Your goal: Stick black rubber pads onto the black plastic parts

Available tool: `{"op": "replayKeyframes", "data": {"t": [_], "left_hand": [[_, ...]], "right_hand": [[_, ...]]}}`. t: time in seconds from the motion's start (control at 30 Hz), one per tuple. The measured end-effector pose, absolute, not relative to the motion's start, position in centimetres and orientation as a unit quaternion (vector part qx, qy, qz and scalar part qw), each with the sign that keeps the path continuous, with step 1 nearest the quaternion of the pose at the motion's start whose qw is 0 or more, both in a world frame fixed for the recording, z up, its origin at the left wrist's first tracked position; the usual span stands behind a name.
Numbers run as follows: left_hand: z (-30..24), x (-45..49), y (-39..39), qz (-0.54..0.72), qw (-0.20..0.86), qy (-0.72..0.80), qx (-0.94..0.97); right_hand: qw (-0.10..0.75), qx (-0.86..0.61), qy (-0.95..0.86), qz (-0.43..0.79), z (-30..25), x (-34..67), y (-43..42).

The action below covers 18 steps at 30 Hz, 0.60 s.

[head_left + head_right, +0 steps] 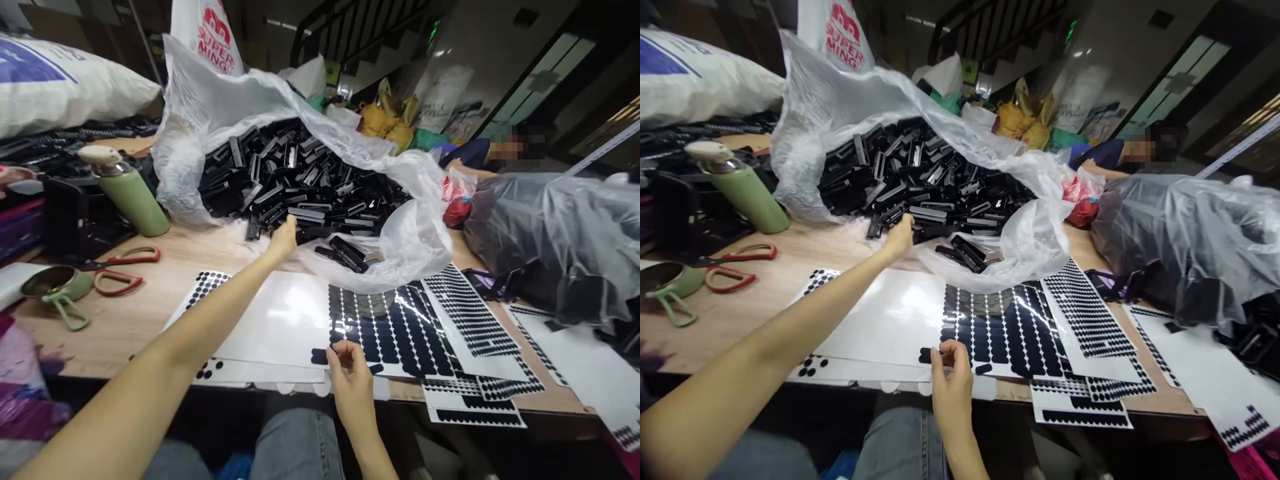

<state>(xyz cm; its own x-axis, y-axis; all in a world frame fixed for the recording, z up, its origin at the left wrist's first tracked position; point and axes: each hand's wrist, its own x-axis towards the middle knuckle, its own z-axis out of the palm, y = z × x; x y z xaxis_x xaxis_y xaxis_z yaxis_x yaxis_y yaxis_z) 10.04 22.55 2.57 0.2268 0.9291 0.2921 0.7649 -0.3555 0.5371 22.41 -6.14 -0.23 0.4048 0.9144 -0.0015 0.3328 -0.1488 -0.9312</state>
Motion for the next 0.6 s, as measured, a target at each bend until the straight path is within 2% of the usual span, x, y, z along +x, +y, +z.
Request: {"op": "replayKeyframes", "data": {"t": [0.1,0.2,0.4,0.5,0.6], "left_hand": [[2.6,3.7,19.0,0.297,0.138,0.546,0.771],[1.7,-2.4,13.7,0.252,0.138,0.550,0.784],[-0.8,-5.0,7.2,0.219,0.121,0.610,0.752],[-0.7,-3.6,6.9,0.258,0.129,0.607,0.741],[0.1,-3.5,6.7,0.303,0.164,0.604,0.719]], "right_hand": [[0.430,-0.638,-0.543,0.336,0.4,19.7,-5.1],[0.346,-0.547,-0.669,0.364,0.6,14.8,-3.7],[0.163,-0.595,-0.745,0.255,-0.1,7.5,-2.2],[0.139,-0.611,-0.745,0.228,-0.5,6.8,-2.4],[0.167,-0.602,-0.742,0.245,-0.2,7.5,-2.9]]}}
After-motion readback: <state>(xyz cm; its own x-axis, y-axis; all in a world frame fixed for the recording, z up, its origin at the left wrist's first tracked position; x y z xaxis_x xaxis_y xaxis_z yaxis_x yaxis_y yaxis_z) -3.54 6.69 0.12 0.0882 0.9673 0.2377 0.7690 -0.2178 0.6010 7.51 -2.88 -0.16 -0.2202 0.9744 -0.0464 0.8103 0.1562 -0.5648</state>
